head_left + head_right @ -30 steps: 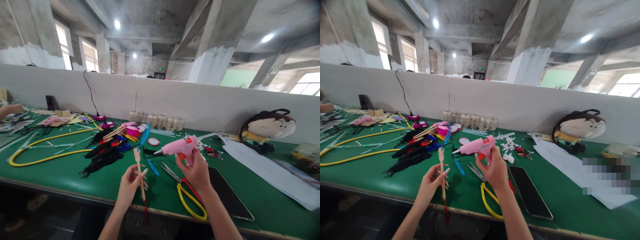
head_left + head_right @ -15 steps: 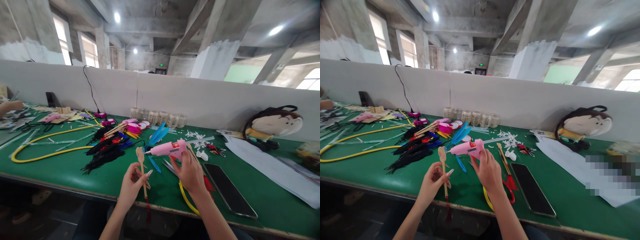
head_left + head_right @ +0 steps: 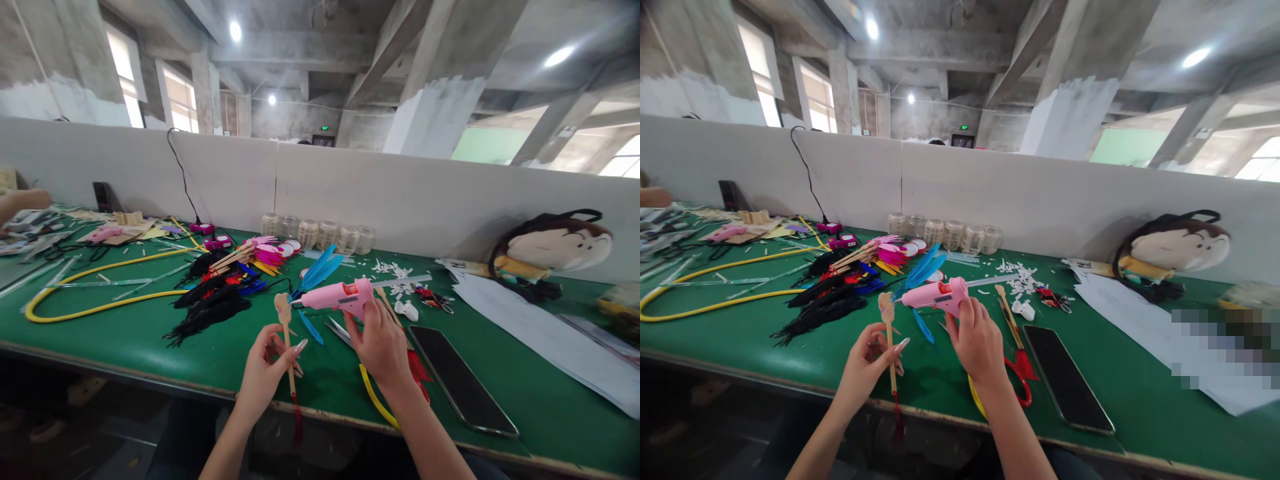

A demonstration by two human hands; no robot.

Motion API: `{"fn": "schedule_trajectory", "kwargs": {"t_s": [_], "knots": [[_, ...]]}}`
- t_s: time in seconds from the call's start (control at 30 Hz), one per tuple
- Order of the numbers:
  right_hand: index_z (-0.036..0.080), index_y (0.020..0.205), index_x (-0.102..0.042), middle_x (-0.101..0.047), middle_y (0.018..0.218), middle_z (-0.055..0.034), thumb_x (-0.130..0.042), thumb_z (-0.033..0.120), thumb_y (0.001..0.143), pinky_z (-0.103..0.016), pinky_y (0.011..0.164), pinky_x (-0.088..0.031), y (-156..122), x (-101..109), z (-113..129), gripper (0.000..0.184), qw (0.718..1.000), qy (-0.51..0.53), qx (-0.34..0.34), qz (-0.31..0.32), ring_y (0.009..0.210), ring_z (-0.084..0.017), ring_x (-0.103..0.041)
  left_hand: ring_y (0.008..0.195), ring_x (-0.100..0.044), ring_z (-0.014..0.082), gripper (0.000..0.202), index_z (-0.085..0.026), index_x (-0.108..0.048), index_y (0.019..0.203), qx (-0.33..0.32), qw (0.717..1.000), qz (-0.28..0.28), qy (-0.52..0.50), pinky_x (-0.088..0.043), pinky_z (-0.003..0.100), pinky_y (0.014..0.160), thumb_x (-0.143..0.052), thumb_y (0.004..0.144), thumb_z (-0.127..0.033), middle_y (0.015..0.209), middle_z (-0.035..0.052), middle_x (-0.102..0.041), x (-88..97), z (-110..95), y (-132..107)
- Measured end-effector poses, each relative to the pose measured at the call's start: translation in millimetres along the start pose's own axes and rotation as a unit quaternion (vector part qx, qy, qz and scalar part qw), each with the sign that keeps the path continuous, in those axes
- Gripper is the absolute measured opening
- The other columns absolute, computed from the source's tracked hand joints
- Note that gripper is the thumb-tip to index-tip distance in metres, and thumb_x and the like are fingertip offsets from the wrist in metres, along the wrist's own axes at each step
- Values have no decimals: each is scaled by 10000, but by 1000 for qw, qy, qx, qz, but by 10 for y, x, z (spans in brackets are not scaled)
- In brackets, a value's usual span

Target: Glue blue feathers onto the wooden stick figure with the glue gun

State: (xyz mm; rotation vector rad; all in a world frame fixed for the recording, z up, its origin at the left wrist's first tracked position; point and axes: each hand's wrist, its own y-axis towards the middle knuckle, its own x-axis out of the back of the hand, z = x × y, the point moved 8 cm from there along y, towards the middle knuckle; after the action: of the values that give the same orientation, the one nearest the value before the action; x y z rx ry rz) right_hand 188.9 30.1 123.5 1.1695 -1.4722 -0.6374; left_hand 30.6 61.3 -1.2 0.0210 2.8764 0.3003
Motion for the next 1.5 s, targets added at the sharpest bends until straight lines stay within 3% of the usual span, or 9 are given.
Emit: {"fn": "schedule_trajectory", "kwargs": {"t_s": [1.0, 1.33, 1.5], "knots": [[153, 947, -441, -558, 727, -77, -376, 282, 859, -290, 512, -425, -9, -14, -25, 169, 1000, 11, -4, 11, 663, -208, -547, 509, -521, 89, 329, -197, -475, 916, -6, 1000, -9, 10, -490, 213, 479, -660, 672, -320, 615, -81, -419, 15, -39, -10], [156, 907, -476, -566, 720, -69, -381, 272, 863, -263, 489, -390, -3, -10, 38, 156, 1000, -10, 13, 14, 639, -181, -539, 522, -539, 91, 310, -187, -483, 914, -8, 1000, 22, -1, -497, 213, 492, -658, 684, -299, 605, -74, -454, -35, -40, -16], [131, 914, -481, -573, 730, -73, -440, 325, 844, -253, 504, -388, -32, -43, 8, 210, 1000, -20, 9, 3, 651, -176, -542, 490, -547, 93, 326, -202, -471, 920, 4, 999, 3, -48, -517, 246, 445, -656, 679, -318, 640, -83, -423, -18, -44, -3]]}}
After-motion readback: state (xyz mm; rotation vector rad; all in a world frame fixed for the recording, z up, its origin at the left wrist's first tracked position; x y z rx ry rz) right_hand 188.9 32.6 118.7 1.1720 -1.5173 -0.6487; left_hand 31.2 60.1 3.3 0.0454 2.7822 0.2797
